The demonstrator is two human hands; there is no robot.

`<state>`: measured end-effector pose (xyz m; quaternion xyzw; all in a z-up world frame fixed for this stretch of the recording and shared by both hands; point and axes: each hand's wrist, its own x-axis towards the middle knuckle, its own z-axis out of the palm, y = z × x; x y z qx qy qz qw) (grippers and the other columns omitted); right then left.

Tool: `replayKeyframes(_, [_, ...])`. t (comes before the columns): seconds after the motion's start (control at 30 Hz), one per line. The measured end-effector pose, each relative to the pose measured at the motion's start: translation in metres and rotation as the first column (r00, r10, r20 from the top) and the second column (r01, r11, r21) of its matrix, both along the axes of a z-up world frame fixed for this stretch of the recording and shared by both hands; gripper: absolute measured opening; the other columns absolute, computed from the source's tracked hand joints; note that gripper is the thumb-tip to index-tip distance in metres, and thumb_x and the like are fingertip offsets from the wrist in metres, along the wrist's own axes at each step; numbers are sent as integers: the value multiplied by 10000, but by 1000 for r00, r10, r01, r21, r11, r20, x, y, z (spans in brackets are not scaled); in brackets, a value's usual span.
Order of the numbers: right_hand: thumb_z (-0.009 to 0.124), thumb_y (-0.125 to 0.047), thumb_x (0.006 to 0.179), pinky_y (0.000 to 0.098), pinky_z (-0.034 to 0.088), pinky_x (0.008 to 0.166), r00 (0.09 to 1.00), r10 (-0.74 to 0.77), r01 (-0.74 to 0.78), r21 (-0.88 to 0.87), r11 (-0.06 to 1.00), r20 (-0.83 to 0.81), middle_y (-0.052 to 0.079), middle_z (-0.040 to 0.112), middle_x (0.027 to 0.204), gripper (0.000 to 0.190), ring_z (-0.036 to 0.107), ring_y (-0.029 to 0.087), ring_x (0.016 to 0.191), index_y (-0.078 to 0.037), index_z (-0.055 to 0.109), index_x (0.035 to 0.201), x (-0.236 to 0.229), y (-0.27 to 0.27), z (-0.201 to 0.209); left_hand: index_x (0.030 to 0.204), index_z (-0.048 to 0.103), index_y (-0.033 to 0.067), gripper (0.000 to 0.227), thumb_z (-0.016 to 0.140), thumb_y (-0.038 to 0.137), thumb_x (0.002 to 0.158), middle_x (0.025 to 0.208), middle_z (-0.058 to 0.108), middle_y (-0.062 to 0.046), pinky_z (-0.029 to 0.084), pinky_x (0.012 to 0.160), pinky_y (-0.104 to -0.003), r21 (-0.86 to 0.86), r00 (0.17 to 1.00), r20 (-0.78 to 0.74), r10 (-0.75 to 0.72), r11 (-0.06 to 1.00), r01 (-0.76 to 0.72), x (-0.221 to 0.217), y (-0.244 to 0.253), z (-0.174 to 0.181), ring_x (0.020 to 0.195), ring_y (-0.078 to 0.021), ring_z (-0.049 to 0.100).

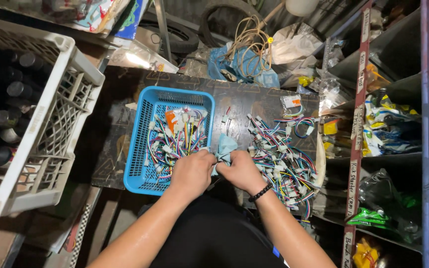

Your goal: The person wipes individual wire harnesses with a blue cloth, handling them one at a time from a blue basket and placing them on the table. The person continues to clean the harnesses by wiping different sections with the cloth throughout the video.

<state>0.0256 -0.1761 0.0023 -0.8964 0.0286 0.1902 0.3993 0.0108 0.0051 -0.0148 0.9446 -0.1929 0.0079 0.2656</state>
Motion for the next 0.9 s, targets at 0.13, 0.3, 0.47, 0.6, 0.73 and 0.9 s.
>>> replayKeyframes(0.13, [705,-273,722,349,382,474,999,-38,37,16,999,24,160,400,430,403,478,165,537,27,549,503,0,8,-1,773,598,228,132,554,255,894,748,579,8,548,572,-390,16,999,34,-9,1000,9,0,0,6,712,-283,690])
replayKeyframes(0.3, [654,-163,854,395,601,437,744,-596,665,429,612,-303,174,475,690,227,597,262,491,58,605,831,8,5,14,1005,702,227,148,644,316,902,870,691,-37,590,714,-483,-133,979,-152,136,979,-156,0,1,15,857,-338,723])
replayKeyframes(0.47, [677,-102,854,308,560,385,803,-546,588,465,662,-238,87,551,599,140,600,170,445,10,642,777,7,-10,2,1008,716,221,160,692,328,891,872,718,-23,596,693,-462,-208,970,-74,232,948,-243,-4,1,23,844,-318,734])
replayKeyframes(0.6, [749,-135,860,285,526,362,902,-343,431,578,693,-261,122,623,571,178,647,180,433,11,677,785,-2,-3,6,1005,727,214,150,697,303,888,862,739,-34,594,685,-467,-273,964,-73,255,925,-266,-6,-1,29,829,-334,737])
replayKeyframes(0.73, [751,-130,887,280,517,382,924,-272,383,638,668,-269,127,637,591,199,663,195,461,10,661,777,-9,-1,5,1005,734,184,161,701,291,890,859,750,-54,593,695,-465,-310,962,-95,256,911,-273,-7,-1,40,840,-348,739])
replayKeyframes(0.9, [663,-174,943,327,533,404,889,-310,449,778,440,-338,203,617,621,242,665,295,488,24,648,805,-9,-10,-20,1022,750,164,163,677,256,910,871,763,-75,591,690,-457,-368,951,-118,285,877,-308,-10,-1,41,854,-352,742])
